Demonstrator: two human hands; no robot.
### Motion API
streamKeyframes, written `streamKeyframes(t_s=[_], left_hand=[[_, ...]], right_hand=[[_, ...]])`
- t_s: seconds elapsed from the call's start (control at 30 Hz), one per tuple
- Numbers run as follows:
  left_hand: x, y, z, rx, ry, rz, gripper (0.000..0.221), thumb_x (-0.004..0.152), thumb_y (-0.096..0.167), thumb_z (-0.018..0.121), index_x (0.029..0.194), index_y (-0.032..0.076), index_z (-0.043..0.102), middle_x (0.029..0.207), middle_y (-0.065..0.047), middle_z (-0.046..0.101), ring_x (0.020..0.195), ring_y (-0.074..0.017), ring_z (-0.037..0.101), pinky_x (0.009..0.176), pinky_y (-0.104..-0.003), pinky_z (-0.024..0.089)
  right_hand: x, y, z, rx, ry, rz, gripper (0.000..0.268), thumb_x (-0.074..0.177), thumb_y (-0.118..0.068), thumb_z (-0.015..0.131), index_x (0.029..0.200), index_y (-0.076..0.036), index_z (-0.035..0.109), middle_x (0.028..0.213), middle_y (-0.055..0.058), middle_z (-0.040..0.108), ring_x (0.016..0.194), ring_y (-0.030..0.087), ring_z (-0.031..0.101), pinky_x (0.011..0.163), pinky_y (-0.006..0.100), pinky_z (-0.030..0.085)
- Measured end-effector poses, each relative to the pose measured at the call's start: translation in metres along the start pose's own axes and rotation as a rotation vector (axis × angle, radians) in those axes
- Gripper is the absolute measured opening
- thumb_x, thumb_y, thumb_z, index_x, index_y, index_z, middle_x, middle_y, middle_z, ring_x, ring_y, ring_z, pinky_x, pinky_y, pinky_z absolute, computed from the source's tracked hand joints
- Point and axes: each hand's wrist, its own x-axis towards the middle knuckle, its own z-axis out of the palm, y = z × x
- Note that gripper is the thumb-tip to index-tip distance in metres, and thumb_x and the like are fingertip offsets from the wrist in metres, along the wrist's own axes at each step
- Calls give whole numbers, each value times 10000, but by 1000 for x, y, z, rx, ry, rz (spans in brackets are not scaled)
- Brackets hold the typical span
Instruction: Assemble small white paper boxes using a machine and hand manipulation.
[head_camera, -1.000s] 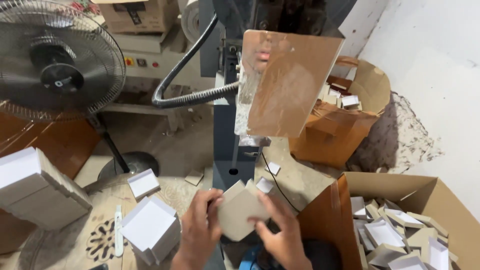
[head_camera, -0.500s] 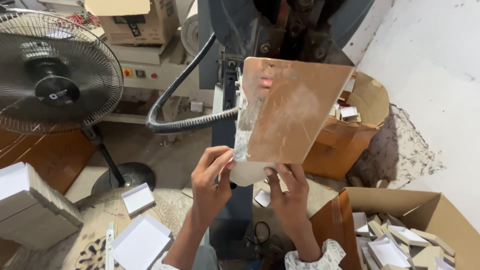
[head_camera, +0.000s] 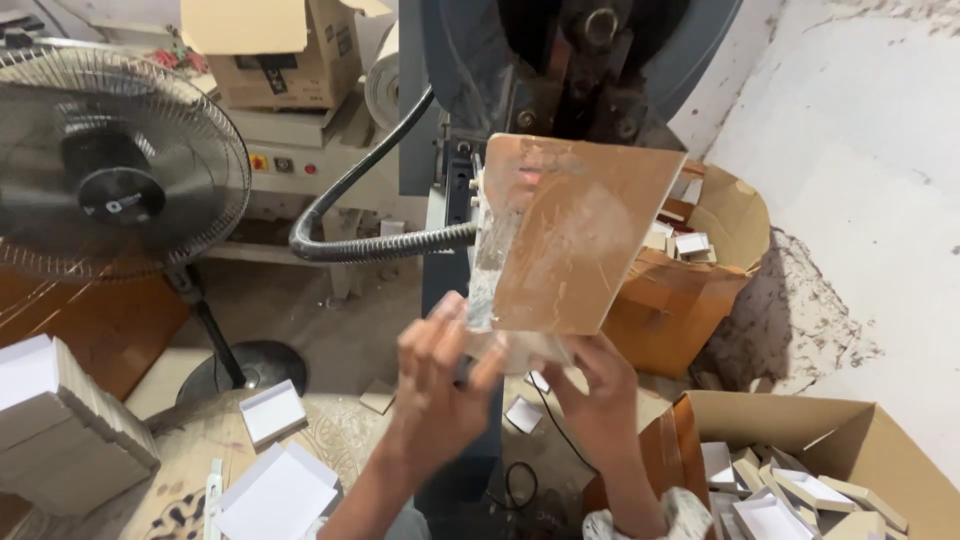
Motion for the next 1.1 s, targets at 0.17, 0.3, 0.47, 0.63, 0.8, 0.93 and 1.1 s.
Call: streamKeyframes(t_s=[0.17,0.3,0.47,0.63,0.8,0.93,1.1], left_hand=[[-26,-5,10,-105,-13,152,287,851,-43,772,1119,18,691,1151,-155,664,1060,-337,662,879,-426,567],[-36,-21,17,-219,9,-277,395,766,-129,652,1134,3,704,1122,-171,681,991,-320,692,810,-366,600],[-26,-22,8,-412,-56,-403,301,823,-138,679,1075,20,718,1016,-125,716,842,-250,746,742,-344,592],[-29,-17,9,-312,-40,-391,300,820,-106,710,1082,39,720,1126,-137,690,971,-268,717,787,-350,576],[-8,4,-5,129,-14,178,408,730,-8,693,1123,97,729,1218,-186,590,1166,-392,595,932,-507,489],[-23,-5,3,-52,-24,155,415,779,-50,708,1165,100,734,1176,-157,644,1103,-331,626,939,-458,521],[-31,-21,7,-167,46,-241,386,781,-110,704,1111,83,752,1086,-118,682,977,-276,644,830,-371,549]], right_hand=[[-7,-54,10,-345,101,-418,343,841,-29,791,1177,-9,733,1177,118,706,1068,260,709,920,338,559],[-3,-10,23,-451,234,-457,351,833,-18,776,1174,16,699,1195,150,679,1090,302,673,923,359,533],[-1,-4,28,-340,148,-364,242,892,-2,725,1134,-3,735,1179,141,698,1100,303,702,907,366,545],[2,-3,22,-200,85,-280,298,897,-20,720,1194,-4,711,1195,132,703,1099,253,710,909,350,559],[-4,-42,7,-164,19,-45,384,837,-75,760,1216,-44,712,1183,91,732,991,184,708,825,312,589],[-17,-67,20,-354,128,-146,387,827,-96,801,1204,-40,729,1158,92,733,989,211,697,819,334,558],[-7,-18,30,-429,245,-446,362,872,-38,752,1228,3,697,1214,135,669,1121,284,657,930,375,529]])
